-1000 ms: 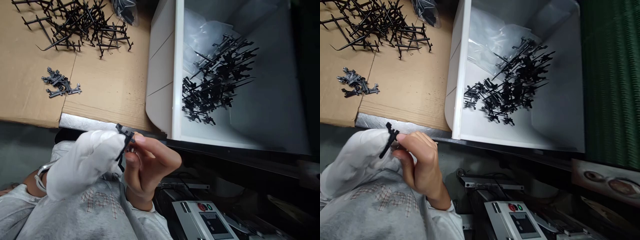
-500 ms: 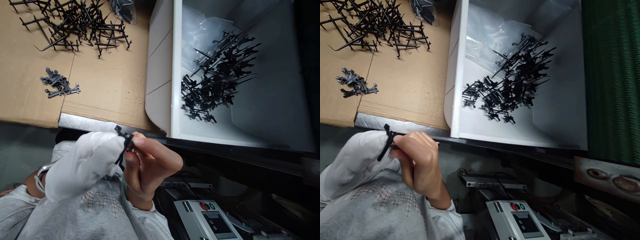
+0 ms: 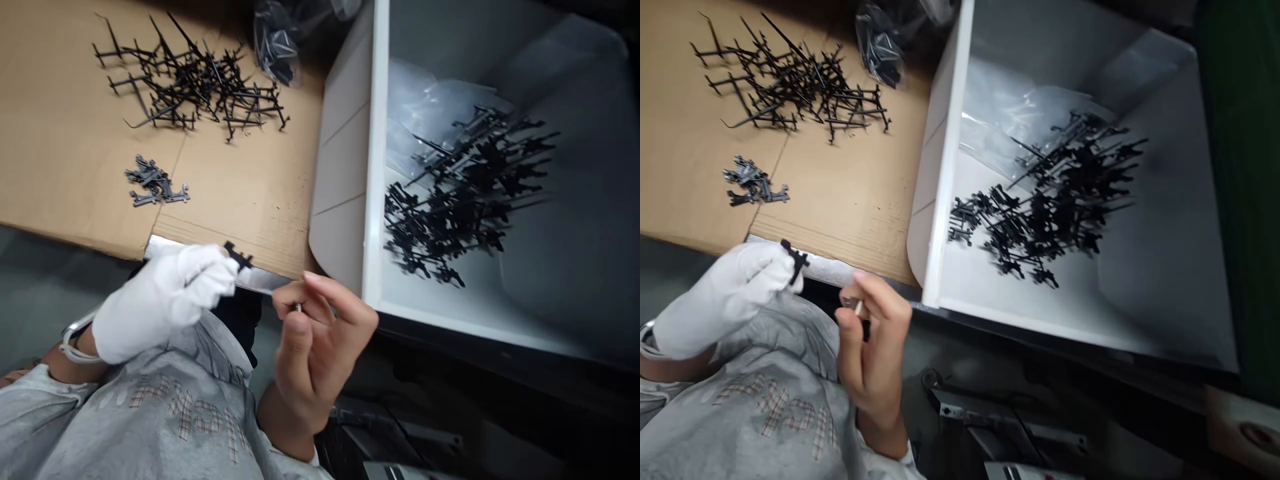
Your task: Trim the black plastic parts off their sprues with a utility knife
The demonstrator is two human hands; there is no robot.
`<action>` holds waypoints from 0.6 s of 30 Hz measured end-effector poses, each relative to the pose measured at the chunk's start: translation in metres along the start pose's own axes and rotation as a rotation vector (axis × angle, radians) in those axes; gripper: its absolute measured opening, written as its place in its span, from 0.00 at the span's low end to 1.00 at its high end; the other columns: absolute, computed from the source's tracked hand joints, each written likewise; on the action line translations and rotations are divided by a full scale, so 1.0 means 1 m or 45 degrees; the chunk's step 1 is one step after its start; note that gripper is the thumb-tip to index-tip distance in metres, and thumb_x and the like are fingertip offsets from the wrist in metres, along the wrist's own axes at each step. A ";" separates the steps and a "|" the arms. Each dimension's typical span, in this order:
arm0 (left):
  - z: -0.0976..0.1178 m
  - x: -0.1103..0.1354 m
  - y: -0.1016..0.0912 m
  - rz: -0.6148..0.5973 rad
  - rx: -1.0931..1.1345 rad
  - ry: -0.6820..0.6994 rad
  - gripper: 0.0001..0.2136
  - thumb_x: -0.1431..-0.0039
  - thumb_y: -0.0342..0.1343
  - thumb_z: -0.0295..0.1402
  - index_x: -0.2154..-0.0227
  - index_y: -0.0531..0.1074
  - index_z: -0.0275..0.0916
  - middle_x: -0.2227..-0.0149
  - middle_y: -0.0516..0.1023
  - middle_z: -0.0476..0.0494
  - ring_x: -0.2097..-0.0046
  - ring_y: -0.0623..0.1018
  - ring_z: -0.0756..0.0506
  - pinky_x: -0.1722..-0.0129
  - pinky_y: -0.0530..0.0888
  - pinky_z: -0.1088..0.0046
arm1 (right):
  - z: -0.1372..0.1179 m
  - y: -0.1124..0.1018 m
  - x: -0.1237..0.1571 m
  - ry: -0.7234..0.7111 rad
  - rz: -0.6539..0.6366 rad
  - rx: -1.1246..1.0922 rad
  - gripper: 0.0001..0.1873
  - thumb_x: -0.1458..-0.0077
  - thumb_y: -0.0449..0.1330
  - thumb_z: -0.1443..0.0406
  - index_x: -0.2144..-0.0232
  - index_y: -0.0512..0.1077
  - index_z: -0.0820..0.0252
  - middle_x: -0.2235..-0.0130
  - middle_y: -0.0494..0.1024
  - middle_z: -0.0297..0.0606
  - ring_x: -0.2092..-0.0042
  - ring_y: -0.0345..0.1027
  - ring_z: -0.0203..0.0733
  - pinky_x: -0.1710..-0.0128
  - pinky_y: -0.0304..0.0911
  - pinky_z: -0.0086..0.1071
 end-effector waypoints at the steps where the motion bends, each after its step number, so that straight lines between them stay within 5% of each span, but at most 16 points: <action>1: -0.008 -0.001 -0.015 0.090 -0.131 -0.011 0.16 0.29 0.48 0.32 0.75 0.67 0.41 0.76 0.73 0.52 0.74 0.72 0.52 0.69 0.71 0.75 | -0.002 -0.002 -0.004 -0.035 0.019 -0.023 0.16 0.27 0.58 0.62 0.40 0.69 0.48 0.64 0.70 0.32 0.67 0.71 0.37 0.68 0.70 0.32; 4: -0.034 -0.001 -0.065 0.387 -0.658 -0.112 0.14 0.31 0.53 0.38 0.73 0.73 0.40 0.69 0.79 0.44 0.65 0.77 0.45 0.60 0.72 0.66 | -0.001 -0.004 -0.011 -0.037 0.043 -0.025 0.13 0.26 0.58 0.63 0.42 0.71 0.49 0.68 0.68 0.29 0.68 0.70 0.36 0.68 0.68 0.30; 7: -0.062 -0.003 -0.097 0.462 -1.011 -0.305 0.14 0.31 0.52 0.40 0.61 0.81 0.39 0.58 0.83 0.36 0.53 0.81 0.34 0.51 0.72 0.56 | 0.005 -0.005 -0.012 0.039 0.059 0.003 0.12 0.27 0.59 0.62 0.44 0.72 0.48 0.70 0.65 0.28 0.69 0.69 0.37 0.68 0.66 0.30; 11: -0.082 -0.013 -0.108 0.306 -1.309 -0.555 0.17 0.29 0.48 0.40 0.56 0.83 0.39 0.50 0.82 0.32 0.47 0.79 0.29 0.54 0.70 0.53 | 0.009 -0.007 -0.010 0.066 0.049 -0.017 0.12 0.27 0.59 0.62 0.44 0.72 0.48 0.70 0.66 0.28 0.69 0.68 0.37 0.69 0.64 0.30; 18: -0.055 -0.015 -0.108 0.140 -1.524 -0.593 0.33 0.23 0.27 0.42 0.45 0.79 0.36 0.47 0.82 0.30 0.47 0.79 0.32 0.57 0.64 0.59 | 0.012 -0.011 -0.008 0.087 0.035 -0.024 0.12 0.27 0.57 0.63 0.43 0.70 0.48 0.67 0.70 0.30 0.68 0.69 0.37 0.67 0.66 0.30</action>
Point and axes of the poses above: each hand's wrist, its own x-axis away from the middle knuckle, its own y-axis out of the palm, z = x × y, the point moved 8 cm from there along -x, towards the middle knuckle
